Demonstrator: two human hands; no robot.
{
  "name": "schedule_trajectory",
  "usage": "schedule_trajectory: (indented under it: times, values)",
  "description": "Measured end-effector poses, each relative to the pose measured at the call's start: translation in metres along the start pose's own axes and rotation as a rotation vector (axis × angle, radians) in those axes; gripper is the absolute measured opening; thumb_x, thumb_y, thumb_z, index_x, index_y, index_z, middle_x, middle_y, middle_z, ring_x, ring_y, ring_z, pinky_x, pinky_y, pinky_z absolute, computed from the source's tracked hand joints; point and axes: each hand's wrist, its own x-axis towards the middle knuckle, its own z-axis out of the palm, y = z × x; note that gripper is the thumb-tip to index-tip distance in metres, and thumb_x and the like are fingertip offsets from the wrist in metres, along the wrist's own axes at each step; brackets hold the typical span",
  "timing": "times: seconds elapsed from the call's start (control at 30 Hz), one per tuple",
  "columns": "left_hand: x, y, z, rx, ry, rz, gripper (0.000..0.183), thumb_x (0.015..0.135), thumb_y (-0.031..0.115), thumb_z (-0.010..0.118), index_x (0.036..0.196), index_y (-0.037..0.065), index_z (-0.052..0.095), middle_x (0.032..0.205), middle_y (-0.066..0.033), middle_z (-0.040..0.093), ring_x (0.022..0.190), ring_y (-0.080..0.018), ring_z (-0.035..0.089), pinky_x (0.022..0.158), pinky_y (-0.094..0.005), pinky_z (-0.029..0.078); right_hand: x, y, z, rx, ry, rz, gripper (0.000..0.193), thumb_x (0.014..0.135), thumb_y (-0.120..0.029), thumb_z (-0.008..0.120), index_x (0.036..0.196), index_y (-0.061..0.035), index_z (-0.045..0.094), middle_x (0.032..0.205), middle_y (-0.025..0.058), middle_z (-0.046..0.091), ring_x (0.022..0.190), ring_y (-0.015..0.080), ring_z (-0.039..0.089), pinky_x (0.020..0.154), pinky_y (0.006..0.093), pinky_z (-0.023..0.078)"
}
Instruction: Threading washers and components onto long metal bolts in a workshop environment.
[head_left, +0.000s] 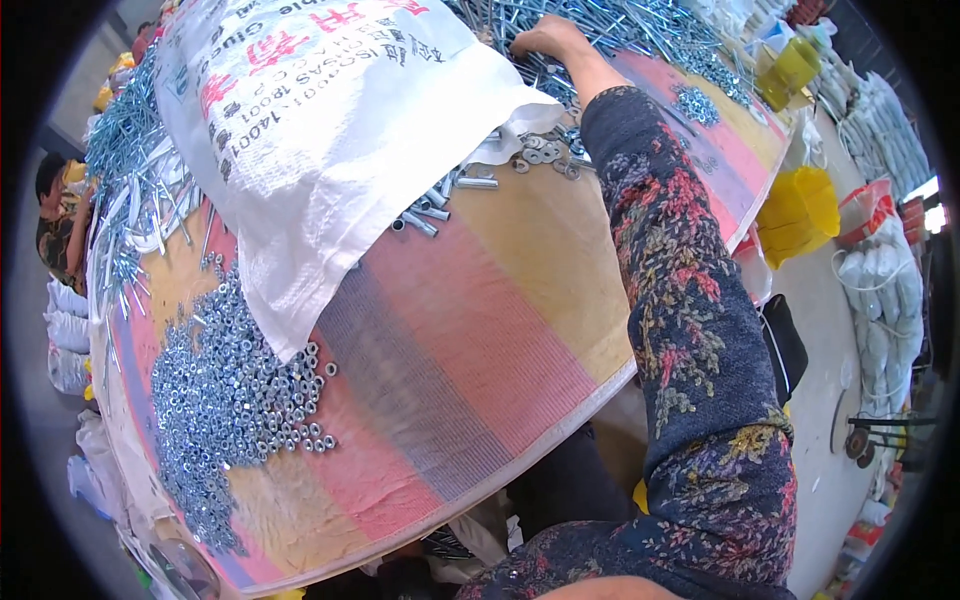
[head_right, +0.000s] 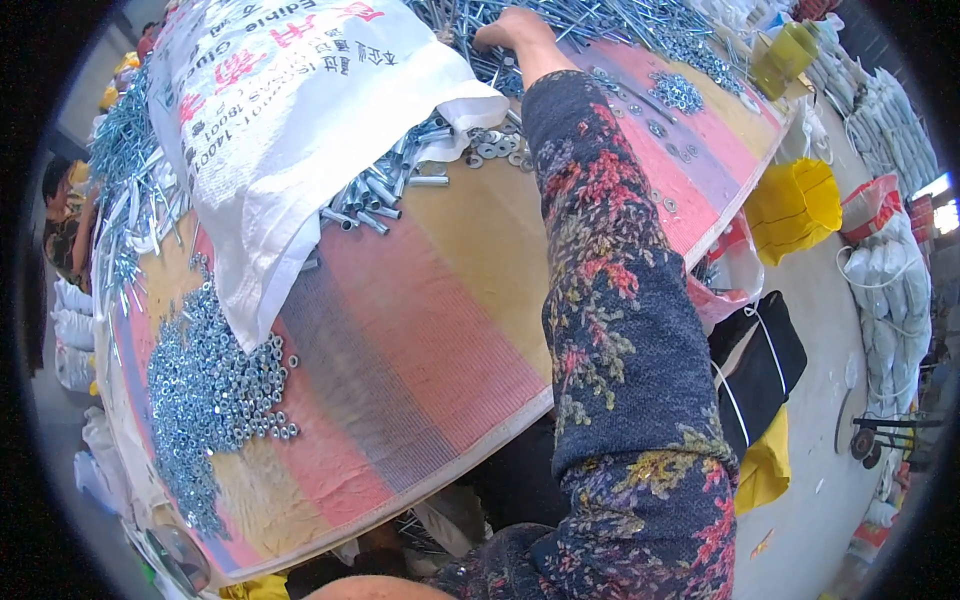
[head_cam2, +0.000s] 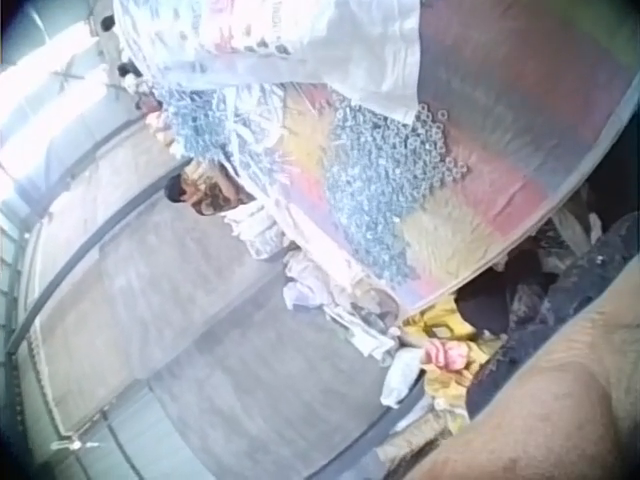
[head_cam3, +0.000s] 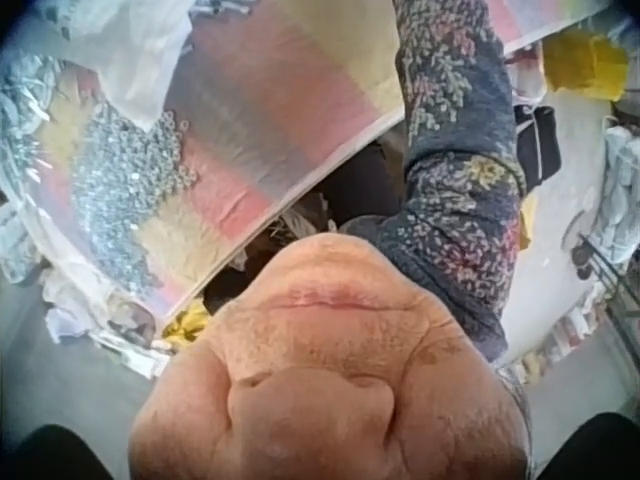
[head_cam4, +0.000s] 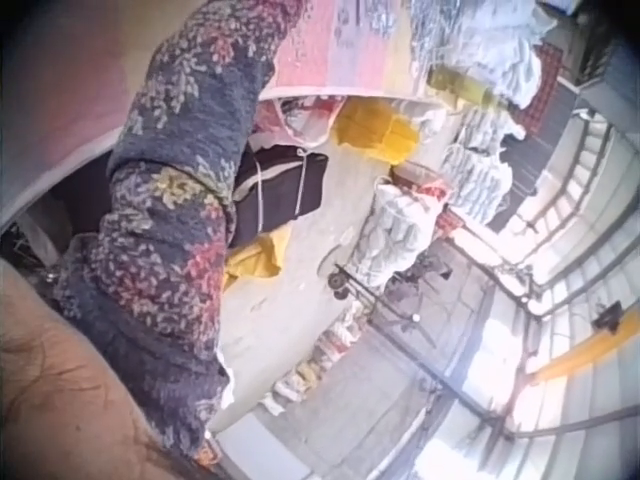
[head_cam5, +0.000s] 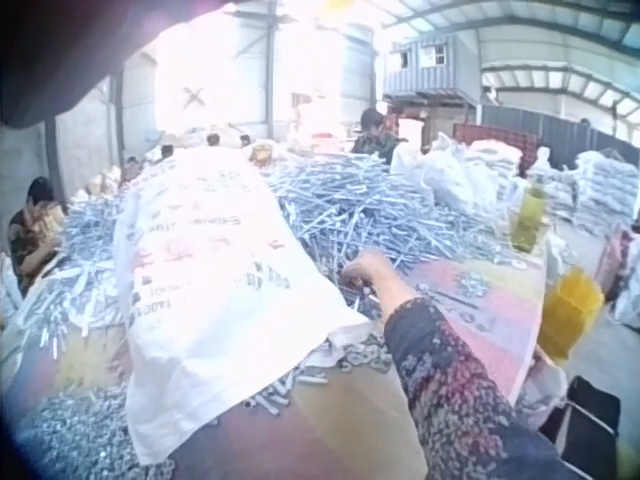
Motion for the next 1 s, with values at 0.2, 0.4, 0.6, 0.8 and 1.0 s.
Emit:
schedule_trajectory:
  times: [0.2,0.4,0.6,0.8,1.0]
  values:
    - [-0.002,0.008,0.001,-0.009,0.026,0.016,0.034,0.091,0.017,0.062,0.113,-0.009,0.060,0.114,-0.0168,0.062,0.106,-0.0248,0.056,0.092,-0.0388,0.045,-0.032,-0.016,-0.027,0.071,-0.150,-0.067,0.059,0.057,-0.036,0.078,0.102,0.0007,0.071,0.114,0.0200,0.065,0.100,0.0311,0.064,0.090,0.0338,0.048]
    - [-0.004,0.018,0.010,-0.036,0.001,0.044,0.035,0.090,0.018,0.062,0.113,-0.009,0.060,0.114,-0.0167,0.062,0.106,-0.0246,0.056,0.091,-0.0390,0.045,-0.055,-0.009,-0.048,-0.085,-0.158,-0.050,0.054,0.056,-0.033,0.079,0.101,-0.0029,0.072,0.111,0.0171,0.067,0.096,0.0302,0.064,0.087,0.0364,0.049]
    - [-0.012,0.031,0.004,-0.044,-0.017,0.072,0.035,0.090,0.019,0.062,0.112,-0.009,0.061,0.114,-0.0166,0.062,0.106,-0.0245,0.056,0.091,-0.0391,0.045,-0.071,-0.001,-0.064,-0.226,-0.195,-0.094,0.045,0.056,-0.031,0.075,0.089,-0.0007,0.072,0.098,0.0149,0.069,0.086,0.0274,0.066,0.075,0.0377,0.051]
    - [-0.019,0.038,0.012,-0.076,-0.052,0.094,0.035,0.090,0.020,0.063,0.112,-0.008,0.061,0.113,-0.0165,0.062,0.106,-0.0244,0.056,0.091,-0.0392,0.045,-0.117,0.032,-0.086,0.047,-0.289,-0.034,0.028,0.057,-0.029,0.072,0.065,-0.0023,0.068,0.063,0.0067,0.063,0.056,0.0157,0.055,0.052,0.0336,0.041]
    - [-0.028,0.061,-0.004,-0.027,-0.045,0.116,0.032,0.087,0.005,0.063,0.117,-0.007,0.058,0.116,-0.0177,0.062,0.106,-0.0292,0.058,0.096,-0.0392,0.044,-0.169,0.014,-0.073,0.308,-0.182,-0.081,0.027,0.060,-0.025,0.071,0.062,0.0014,0.065,0.058,0.0069,0.060,0.048,0.0171,0.051,0.047,0.0342,0.039]
